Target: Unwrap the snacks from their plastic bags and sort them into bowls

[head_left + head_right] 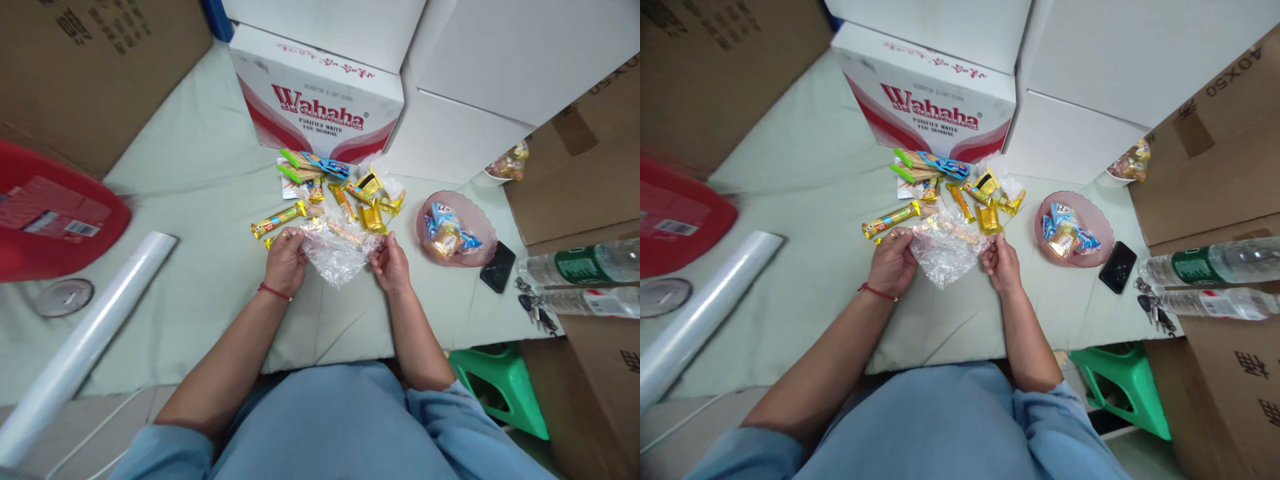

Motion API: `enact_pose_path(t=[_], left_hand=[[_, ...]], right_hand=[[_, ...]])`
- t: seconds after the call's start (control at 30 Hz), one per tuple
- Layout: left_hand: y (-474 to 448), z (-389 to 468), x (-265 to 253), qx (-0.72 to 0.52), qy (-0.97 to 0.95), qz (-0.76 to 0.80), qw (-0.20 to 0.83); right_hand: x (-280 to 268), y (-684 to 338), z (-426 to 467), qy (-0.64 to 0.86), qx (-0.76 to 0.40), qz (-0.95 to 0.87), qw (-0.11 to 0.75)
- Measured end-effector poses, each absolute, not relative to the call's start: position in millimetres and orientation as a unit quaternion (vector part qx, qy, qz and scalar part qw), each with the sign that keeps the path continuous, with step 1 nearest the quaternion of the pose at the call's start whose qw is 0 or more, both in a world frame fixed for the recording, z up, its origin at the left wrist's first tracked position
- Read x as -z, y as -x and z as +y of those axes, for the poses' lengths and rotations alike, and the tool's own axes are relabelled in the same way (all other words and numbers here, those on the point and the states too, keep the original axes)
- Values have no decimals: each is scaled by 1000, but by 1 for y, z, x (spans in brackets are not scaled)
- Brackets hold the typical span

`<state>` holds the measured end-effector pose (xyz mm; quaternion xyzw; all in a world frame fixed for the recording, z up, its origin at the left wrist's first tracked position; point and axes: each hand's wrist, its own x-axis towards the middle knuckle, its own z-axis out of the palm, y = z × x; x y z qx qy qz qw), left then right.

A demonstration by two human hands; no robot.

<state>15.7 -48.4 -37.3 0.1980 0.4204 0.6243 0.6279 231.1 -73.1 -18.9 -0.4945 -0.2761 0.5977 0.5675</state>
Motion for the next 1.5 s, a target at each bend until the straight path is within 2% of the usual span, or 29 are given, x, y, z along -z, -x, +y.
enact_pose_path(t=[0.17, 0.23, 0.3, 0.4, 0.47, 0.63, 0.83, 1.03, 1.2, 1.5], left_hand=[[-17, -47, 43, -616, -231, 443, 609], [-18, -48, 47, -609, -279, 482, 565], [-17, -51, 48, -610, -367, 533, 458], [-15, -59, 44, -589, -525, 568, 235], [-16, -66, 39, -555, -611, 538, 171], [-31, -78, 29, -503, -696, 421, 292], [-41, -81, 25, -503, -660, 426, 362], [-30, -73, 26, -568, -492, 442, 491], [-22, -65, 23, -619, -373, 385, 574], [-6, -56, 12, -595, -214, 341, 695]], right_hand=[[17, -233, -74, 467, -624, -297, 551], [16, -234, -75, 453, -632, -296, 554], [16, -235, -75, 444, -638, -291, 558], [16, -236, -74, 437, -643, -287, 559], [16, -236, -74, 436, -643, -289, 558], [16, -229, -78, 430, -656, -303, 542], [19, -216, -83, 427, -675, -358, 484], [17, -219, -81, 428, -656, -359, 508], [13, -225, -80, 436, -645, -351, 520], [7, -234, -82, 404, -654, -342, 540]])
